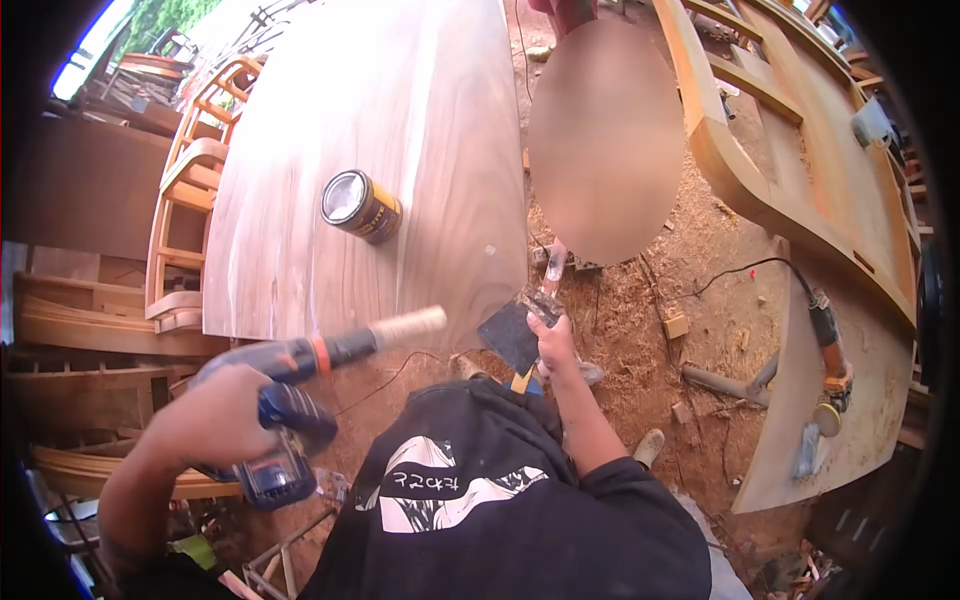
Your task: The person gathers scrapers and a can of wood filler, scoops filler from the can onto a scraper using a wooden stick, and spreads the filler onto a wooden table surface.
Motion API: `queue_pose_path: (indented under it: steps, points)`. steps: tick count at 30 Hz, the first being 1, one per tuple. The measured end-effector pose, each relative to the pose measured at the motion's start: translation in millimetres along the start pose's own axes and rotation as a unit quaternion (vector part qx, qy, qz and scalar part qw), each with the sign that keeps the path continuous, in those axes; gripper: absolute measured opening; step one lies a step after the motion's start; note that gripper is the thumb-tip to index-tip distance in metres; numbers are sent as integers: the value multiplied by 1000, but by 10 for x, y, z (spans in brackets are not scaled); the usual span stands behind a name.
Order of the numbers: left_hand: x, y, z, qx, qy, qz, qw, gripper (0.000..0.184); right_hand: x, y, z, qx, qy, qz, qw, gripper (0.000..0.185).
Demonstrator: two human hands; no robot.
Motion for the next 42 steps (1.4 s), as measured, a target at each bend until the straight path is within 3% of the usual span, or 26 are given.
queue_pose_path:
  steps: [3,7,9,10,14,17,21,24,30,34,40,42]
  points:
    - [-62,201,-127,-198,90,14,976,27,-8,11,36,-2,-41,3,999,36]
    - [-208,348,-400,5,173,162,972,33,-54,-22,-29,-32,-52,-8,998,38]
    - [-258,451,-246,112,150,252,950,21,-110,-31,-83,-95,-61,-7,994,39]
    - [-201,382,-230,65,172,159,970,24,-154,-20,-68,-97,-72,-13,993,39]
    - [-227,157,25,-2,155,59,986,25,-363,-7,-121,-103,-99,-11,990,41]
    - [-244,-91,247,105,128,-37,986,21,-386,156,4,-33,-75,21,996,42]
    - [-321,-310,201,109,144,-51,982,17,-377,246,65,27,-37,21,999,41]
    - [-406,-362,40,114,151,-33,981,15,-362,315,121,-28,-34,9,999,44]
    - [-529,-448,-725,56,208,-29,976,16,-498,28,170,-36,-29,16,999,48]
    - [-607,-647,-1363,91,169,14,981,17,-625,-427,332,-56,-31,-19,998,49]
    - [-901,-1240,-2804,5,190,49,981,14,-742,-1293,774,-187,-11,-94,978,58]
    - [-1025,-1353,-3219,-10,203,73,976,13,-820,-1491,936,-185,-49,-98,977,59]
Point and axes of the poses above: each hand's wrist, its own x-axis towards the middle knuckle, its own y-axis out of the back of the hand, z = x × y, the point moved 9 cm from there along x, towards the middle knuckle, and after that the axes turned 12 degrees about x, right-handed, at the moved point
